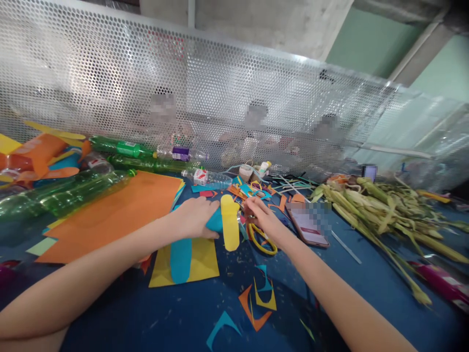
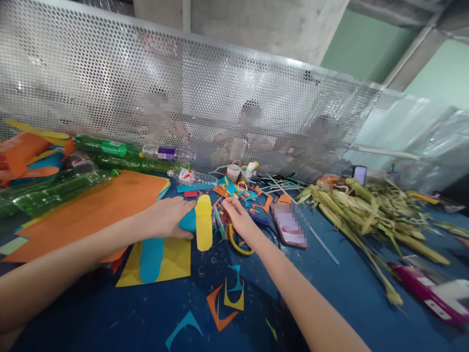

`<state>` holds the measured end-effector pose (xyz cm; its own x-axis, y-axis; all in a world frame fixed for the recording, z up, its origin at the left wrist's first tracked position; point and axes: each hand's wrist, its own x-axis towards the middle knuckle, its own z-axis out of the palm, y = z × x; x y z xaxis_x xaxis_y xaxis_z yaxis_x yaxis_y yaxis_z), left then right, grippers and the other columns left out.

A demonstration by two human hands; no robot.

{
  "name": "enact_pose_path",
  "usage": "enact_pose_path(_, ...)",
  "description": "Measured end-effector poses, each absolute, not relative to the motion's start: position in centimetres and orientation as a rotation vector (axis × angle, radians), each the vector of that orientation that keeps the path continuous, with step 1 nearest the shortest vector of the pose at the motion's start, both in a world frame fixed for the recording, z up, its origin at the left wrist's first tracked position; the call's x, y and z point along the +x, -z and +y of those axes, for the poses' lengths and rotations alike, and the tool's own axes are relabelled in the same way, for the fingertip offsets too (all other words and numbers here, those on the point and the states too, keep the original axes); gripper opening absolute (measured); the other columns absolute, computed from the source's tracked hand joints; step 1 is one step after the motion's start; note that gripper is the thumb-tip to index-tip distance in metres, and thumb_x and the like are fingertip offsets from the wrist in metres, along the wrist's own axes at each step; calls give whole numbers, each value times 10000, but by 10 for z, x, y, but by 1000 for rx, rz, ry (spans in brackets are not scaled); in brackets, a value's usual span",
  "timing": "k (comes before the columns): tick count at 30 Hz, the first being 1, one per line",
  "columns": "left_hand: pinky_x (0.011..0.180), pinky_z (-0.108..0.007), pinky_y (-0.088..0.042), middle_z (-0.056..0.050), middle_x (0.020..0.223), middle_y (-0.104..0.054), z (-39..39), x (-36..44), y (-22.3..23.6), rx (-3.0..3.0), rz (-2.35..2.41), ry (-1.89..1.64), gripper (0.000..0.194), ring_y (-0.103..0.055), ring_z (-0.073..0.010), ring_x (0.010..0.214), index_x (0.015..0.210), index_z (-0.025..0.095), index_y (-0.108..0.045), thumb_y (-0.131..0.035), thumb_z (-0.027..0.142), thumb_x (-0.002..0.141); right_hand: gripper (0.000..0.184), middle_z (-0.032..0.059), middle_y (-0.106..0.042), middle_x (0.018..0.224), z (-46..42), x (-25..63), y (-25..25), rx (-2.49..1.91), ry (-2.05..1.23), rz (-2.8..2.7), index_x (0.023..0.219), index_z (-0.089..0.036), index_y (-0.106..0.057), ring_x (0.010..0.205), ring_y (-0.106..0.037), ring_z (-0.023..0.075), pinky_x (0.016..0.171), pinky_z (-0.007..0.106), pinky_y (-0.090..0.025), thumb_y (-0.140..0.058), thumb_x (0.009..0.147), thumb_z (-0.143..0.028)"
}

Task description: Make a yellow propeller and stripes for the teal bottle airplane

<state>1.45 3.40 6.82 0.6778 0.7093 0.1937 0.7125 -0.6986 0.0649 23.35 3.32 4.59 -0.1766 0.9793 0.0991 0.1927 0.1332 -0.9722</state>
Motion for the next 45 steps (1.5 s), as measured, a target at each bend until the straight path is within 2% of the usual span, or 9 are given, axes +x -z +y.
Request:
enact_pose_path(10,824,-404,-400,-166,1131,-552,30,23,-63,-2648,-1153,418,730,-493,-322,1037,1238,100,-406,-591,558,700,307,1,-636,958,24,225,-40,-1071,-1475,-1370,1058,-279,-500,794,-635,148,717,304,-528,-525,806,-451)
enact_pose_path(16,872,-435,-384,-183,1240,-497,33,18,-75,-2817,-1263,467,1069,-472,-348,1106,1382,126,-198,-555,735,579,320,4,-654,988,26,226,-39,-1077,-1510,-1250,1072,-268,-528,796,-644,160,685,295,-531,-575,782,-396)
enact_pose_path(19,936,-386,-354,-152,1359,-395,46,3,-92,-2806,-1391,748,868,-418,-293,1192,1391,159,-184,-418,687,742,277,4,-681,932,31,227,-38,-1081,-1509,-1161,1032,-250,-568,781,-649,163,682,285,-525,-581,777,-357)
enact_pose_path(22,890,-334,-392,-103,1237,-531,65,-18,-106,-2769,-1567,909,603,-516,-235,1074,1251,166,-433,-263,592,859,247,19,-697,880,37,230,-35,-1050,-1514,-1129,992,-226,-592,785,-656,180,683,300,-523,-540,795,-367)
enact_pose_path(25,809,-307,-425,-86,1072,-607,82,-39,-110,-2811,-1814,879,616,-562,-223,947,1072,152,-542,-214,623,850,238,29,-706,862,43,232,-33,-1053,-1483,-1063,960,-216,-599,802,-663,199,692,330,-529,-490,806,-362)
enact_pose_path(28,712,-293,-453,-87,1039,-607,91,-53,-103,-2886,-2018,735,691,-580,-228,866,1104,132,-518,-191,671,822,219,34,-710,848,47,234,-30,-1058,-1431,-1021,907,-213,-597,785,-668,202,699,339,-535,-458,803,-347)
enact_pose_path(32,640,-262,-478,-77,1074,-612,92,-58,-96,-3308,-2043,601,639,-600,-182,863,1212,220,-448,-161,652,837,221,25,-707,869,49,234,-27,-1047,-1417,-1038,923,-224,-583,782,-665,200,696,342,-539,-461,795,-356)
enact_pose_path(39,778,-283,-483,-102,1217,-553,93,-63,-95,-3755,-1738,594,608,-606,-174,946,1352,239,-260,-447,503,837,305,43,-680,949,45,230,-30,-1021,-1399,-1036,1005,-223,-560,836,-649,193,730,339,-529,-478,816,-448)
enact_pose_path(45,900,-302,-431,-85,1135,-595,104,-73,-91,-3570,-2028,1097,480,-565,-169,1007,1126,173,-509,-460,544,825,255,29,-652,857,45,236,-39,-979,-1239,-965,980,-245,-516,778,-637,172,716,324,-529,-485,811,-434)
